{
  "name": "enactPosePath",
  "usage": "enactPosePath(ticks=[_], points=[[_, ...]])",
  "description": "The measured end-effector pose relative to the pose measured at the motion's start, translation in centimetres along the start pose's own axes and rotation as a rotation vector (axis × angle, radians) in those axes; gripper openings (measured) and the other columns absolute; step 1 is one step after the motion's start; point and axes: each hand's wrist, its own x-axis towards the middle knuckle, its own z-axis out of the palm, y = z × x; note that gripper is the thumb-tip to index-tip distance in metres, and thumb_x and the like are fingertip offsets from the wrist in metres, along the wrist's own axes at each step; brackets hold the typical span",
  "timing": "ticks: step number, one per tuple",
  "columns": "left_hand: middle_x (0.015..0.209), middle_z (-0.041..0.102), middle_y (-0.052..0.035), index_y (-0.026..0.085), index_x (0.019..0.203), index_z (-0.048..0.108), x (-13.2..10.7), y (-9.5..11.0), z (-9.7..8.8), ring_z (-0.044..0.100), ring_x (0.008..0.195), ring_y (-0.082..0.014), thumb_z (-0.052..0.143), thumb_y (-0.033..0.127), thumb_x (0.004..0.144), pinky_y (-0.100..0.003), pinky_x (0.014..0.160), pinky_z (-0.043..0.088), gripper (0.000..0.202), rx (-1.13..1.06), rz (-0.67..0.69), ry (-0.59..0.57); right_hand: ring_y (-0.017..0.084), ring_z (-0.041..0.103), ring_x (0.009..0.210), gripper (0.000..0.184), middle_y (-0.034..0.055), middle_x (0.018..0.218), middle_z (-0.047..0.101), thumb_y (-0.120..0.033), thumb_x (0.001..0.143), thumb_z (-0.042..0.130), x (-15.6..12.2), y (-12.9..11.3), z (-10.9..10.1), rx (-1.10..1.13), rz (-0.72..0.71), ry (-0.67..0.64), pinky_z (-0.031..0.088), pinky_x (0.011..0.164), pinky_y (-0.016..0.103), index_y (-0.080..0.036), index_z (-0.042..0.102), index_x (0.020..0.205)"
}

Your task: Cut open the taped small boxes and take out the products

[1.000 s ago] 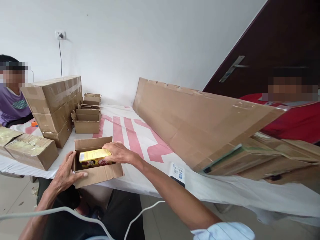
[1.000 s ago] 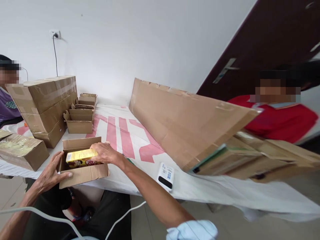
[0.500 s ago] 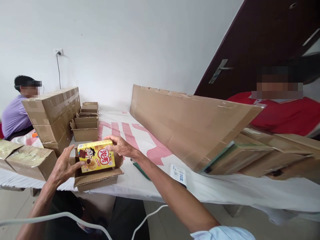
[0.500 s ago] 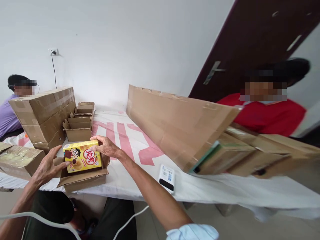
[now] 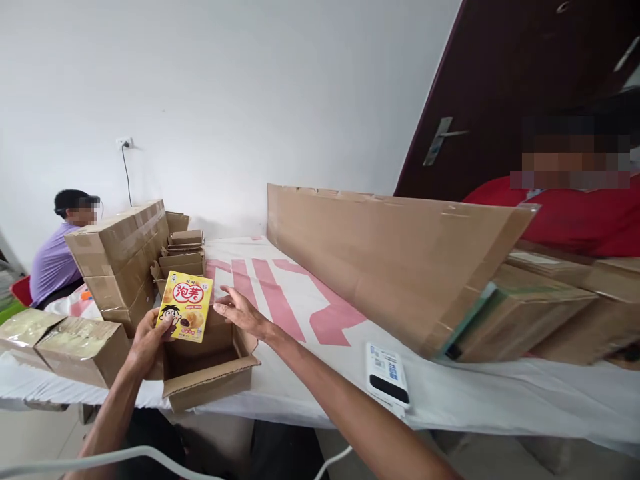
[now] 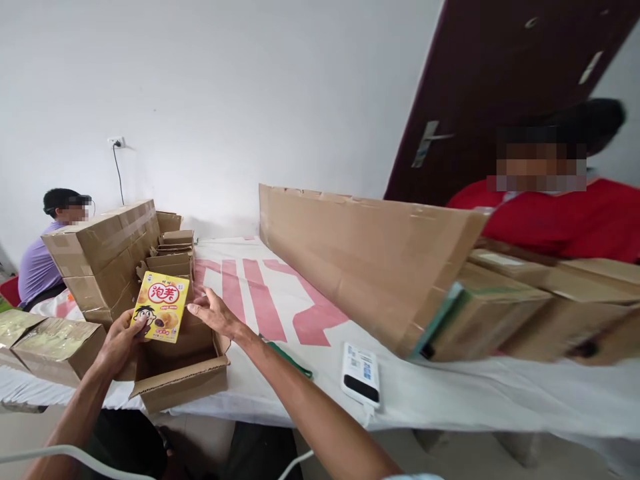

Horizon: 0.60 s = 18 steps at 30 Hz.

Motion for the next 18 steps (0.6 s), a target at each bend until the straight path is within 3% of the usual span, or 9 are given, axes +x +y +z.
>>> enactPosePath(ticks=[6,18], points=[[0.104,0.075,-0.0081,0.018,0.108,0.067,0.6,-0.7,1.8,0.071,0.092,-0.0223,0.094,0.067,0.06,-0.027,0.065,0.06,0.074,-0.051,-0.01,-0.012,0.031,0.07,0.119,0.073,0.0115,0.133,0.071,-0.053,0.088,0.075,0.3,-0.3,1.5,-0.053,0.018,-0.134,0.063,0.079,0.039,-0.028,0.047,0.151],[0.111,0.076,-0.0109,0.018,0.113,0.066,2.6,-2.4,1.2,0.071,0.106,-0.0299,0.089,0.072,0.063,-0.033,0.073,0.058,0.077,0.042,-0.055,-0.012,0.028,0.074,0.109,0.06,0.0098,0.126,0.075,-0.026,0.092,0.067,2.5,-0.7,2.8,-0.1,0.085,-0.026,0.065,0.086,0.042,-0.024,0.051,0.149]])
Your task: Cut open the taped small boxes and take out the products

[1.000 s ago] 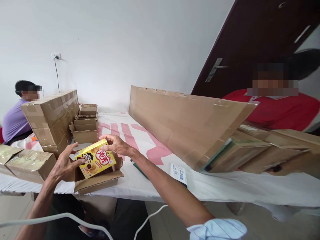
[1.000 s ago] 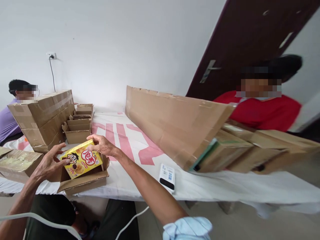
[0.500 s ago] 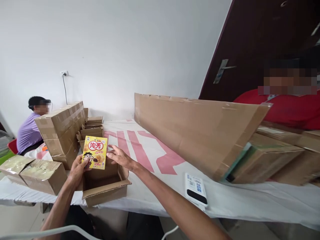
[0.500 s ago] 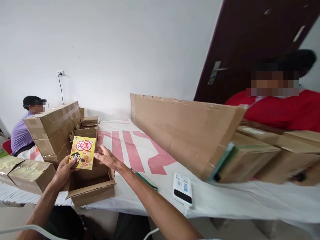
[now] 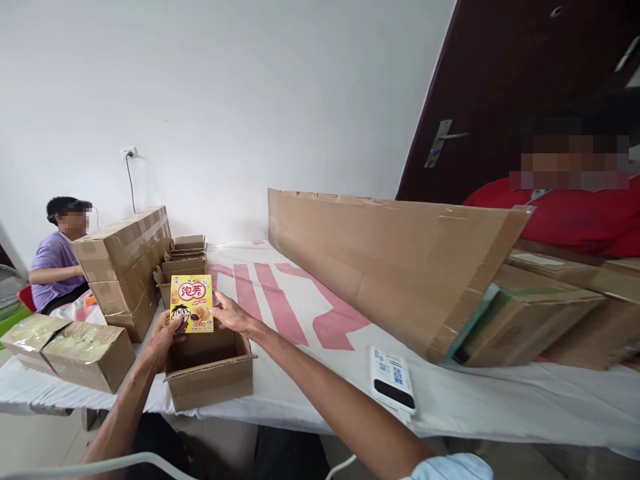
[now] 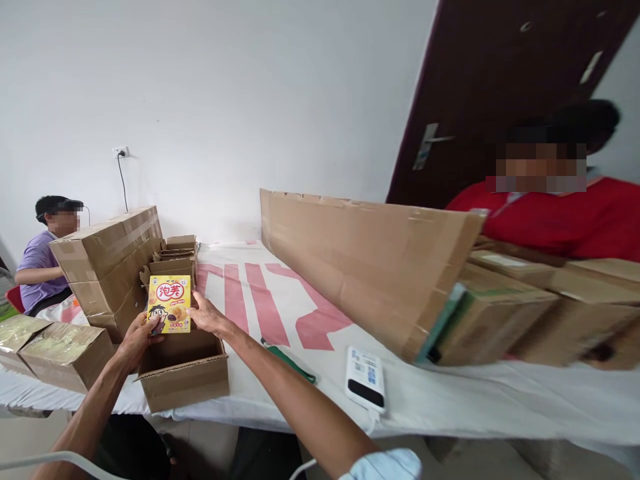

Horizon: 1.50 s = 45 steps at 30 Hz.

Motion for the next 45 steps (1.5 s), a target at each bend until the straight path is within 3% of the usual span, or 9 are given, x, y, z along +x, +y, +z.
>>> enactPosePath(ticks=[10,17,22,28,35,41,45], points=[[0.114,0.077,-0.0129,0.018,0.115,0.067,0.6,-0.2,-0.1,0.072,0.11,-0.0331,0.087,0.07,0.067,-0.034,0.072,0.058,0.073,0.029,0.003,-0.016,0.027,0.074,0.104,0.064,0.0083,0.117,0.077,-0.037,0.089,0.076,0.3,0.2,0.1,0.046,-0.039,0.027,0.066,0.087,0.042,-0.025,0.054,0.148],[0.12,0.076,-0.0141,0.018,0.115,0.067,1.7,2.1,-0.2,0.073,0.108,-0.0313,0.086,0.067,0.073,-0.031,0.07,0.058,0.067,-0.009,0.073,-0.077,0.027,0.071,0.115,0.067,0.0099,0.135,0.072,-0.032,0.093,0.063,1.5,-0.9,-0.9,0.04,-0.214,0.018,0.064,0.094,0.041,-0.023,0.047,0.157],[0.121,0.076,-0.0143,0.018,0.116,0.066,2.7,3.4,-0.3,0.073,0.109,-0.0305,0.09,0.064,0.07,-0.033,0.072,0.061,0.07,-0.017,0.084,-0.14,0.025,0.07,0.114,0.071,0.0098,0.131,0.073,-0.034,0.096,0.057,2.5,-1.2,-1.5,0.0,-0.296,0.02,0.061,0.097,0.04,-0.022,0.039,0.163],[0.107,0.077,-0.0116,0.017,0.112,0.069,3.6,3.1,-0.8,0.074,0.091,-0.0237,0.098,0.055,0.064,-0.029,0.067,0.059,0.068,0.001,0.05,-0.191,0.026,0.067,0.121,0.071,0.01,0.135,0.072,-0.034,0.093,0.059,3.2,-0.1,-1.6,0.061,-0.321,-0.001,0.057,0.106,0.044,-0.021,0.043,0.161],[0.094,0.075,-0.0078,0.016,0.106,0.068,4.4,2.4,-1.2,0.069,0.077,-0.0175,0.099,0.053,0.063,-0.024,0.061,0.053,0.064,-0.015,0.028,-0.227,0.025,0.069,0.119,0.07,0.0103,0.137,0.072,-0.032,0.092,0.058,4.5,0.7,-1.4,0.069,-0.273,0.025,0.058,0.106,0.042,-0.018,0.046,0.159],[0.09,0.073,-0.0063,0.015,0.101,0.068,4.7,1.8,-1.1,0.06,0.064,-0.0112,0.1,0.053,0.061,-0.02,0.051,0.04,0.064,-0.056,0.016,-0.255,0.024,0.072,0.111,0.065,0.0065,0.131,0.076,-0.029,0.09,0.059,4.9,1.0,-1.2,0.08,-0.265,0.005,0.059,0.102,0.043,-0.022,0.05,0.154],[0.088,0.073,-0.0061,0.015,0.099,0.069,4.8,1.9,-1.0,0.061,0.064,-0.0116,0.101,0.054,0.058,-0.021,0.053,0.043,0.065,-0.039,0.021,-0.235,0.024,0.072,0.11,0.064,0.007,0.131,0.076,-0.028,0.091,0.057,5.0,0.8,-1.1,0.081,-0.26,-0.003,0.06,0.1,0.042,-0.022,0.05,0.154]])
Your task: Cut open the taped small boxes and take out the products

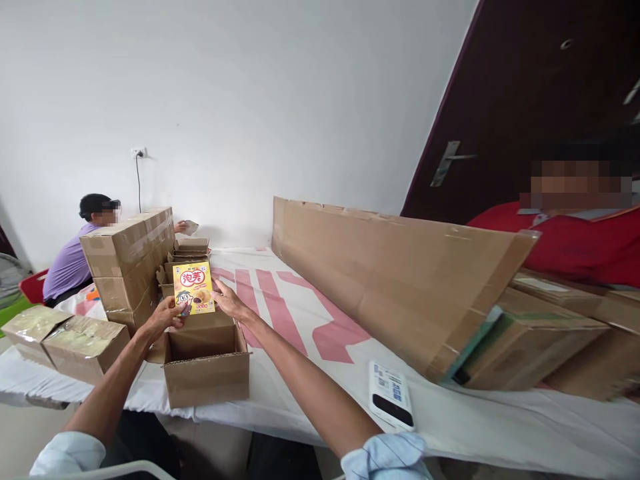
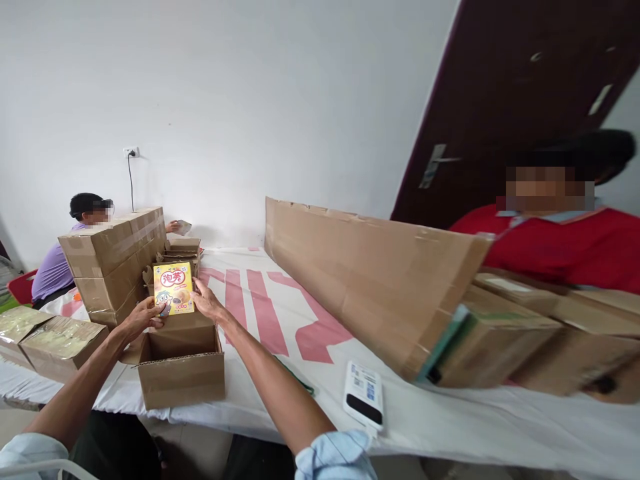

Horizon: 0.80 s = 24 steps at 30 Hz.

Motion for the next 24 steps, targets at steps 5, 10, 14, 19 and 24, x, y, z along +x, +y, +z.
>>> enactPosePath(ticks=[5,10,14,19,24], points=[[0.097,0.076,-0.0091,0.015,0.106,0.072,0.3,1.2,-0.1,0.067,0.072,-0.0164,0.101,0.056,0.057,-0.025,0.059,0.052,0.07,0.037,0.037,0.042,0.023,0.07,0.115,0.068,0.0066,0.13,0.075,-0.031,0.094,0.055,0.4,-0.5,0.0,-0.013,-0.016,0.027,0.06,0.101,0.04,-0.023,0.043,0.161],[0.114,0.078,-0.0134,0.017,0.112,0.073,0.4,3.2,0.2,0.074,0.098,-0.0279,0.099,0.056,0.059,-0.025,0.063,0.053,0.07,0.057,0.099,0.072,0.023,0.069,0.109,0.072,0.0077,0.122,0.073,-0.029,0.095,0.052,0.9,-1.5,-0.2,-0.061,-0.065,0.077,0.06,0.1,0.039,-0.022,0.038,0.165],[0.117,0.078,-0.0141,0.018,0.115,0.073,0.0,4.5,0.8,0.073,0.107,-0.0327,0.097,0.058,0.062,-0.029,0.066,0.054,0.071,0.076,0.143,0.072,0.022,0.066,0.106,0.074,0.0076,0.121,0.068,-0.029,0.097,0.05,0.8,-2.4,-0.4,-0.068,-0.115,0.082,0.06,0.098,0.038,-0.024,0.033,0.168],[0.117,0.079,-0.0131,0.02,0.121,0.07,-0.7,5.7,1.6,0.074,0.105,-0.0319,0.096,0.057,0.065,-0.031,0.07,0.054,0.072,0.088,0.201,0.066,0.023,0.062,0.11,0.076,0.0075,0.123,0.063,-0.029,0.098,0.052,0.3,-4.0,-0.5,-0.152,-0.178,0.165,0.057,0.101,0.041,-0.03,0.03,0.17],[0.109,0.079,-0.0095,0.019,0.124,0.068,-1.6,8.1,2.4,0.074,0.092,-0.0261,0.094,0.06,0.069,-0.034,0.076,0.058,0.074,0.081,0.376,-0.003,0.027,0.058,0.122,0.077,0.0103,0.138,0.057,-0.038,0.1,0.055,-1.9,-5.9,-0.2,-0.267,-0.34,0.21,0.055,0.104,0.044,-0.033,0.026,0.171]])
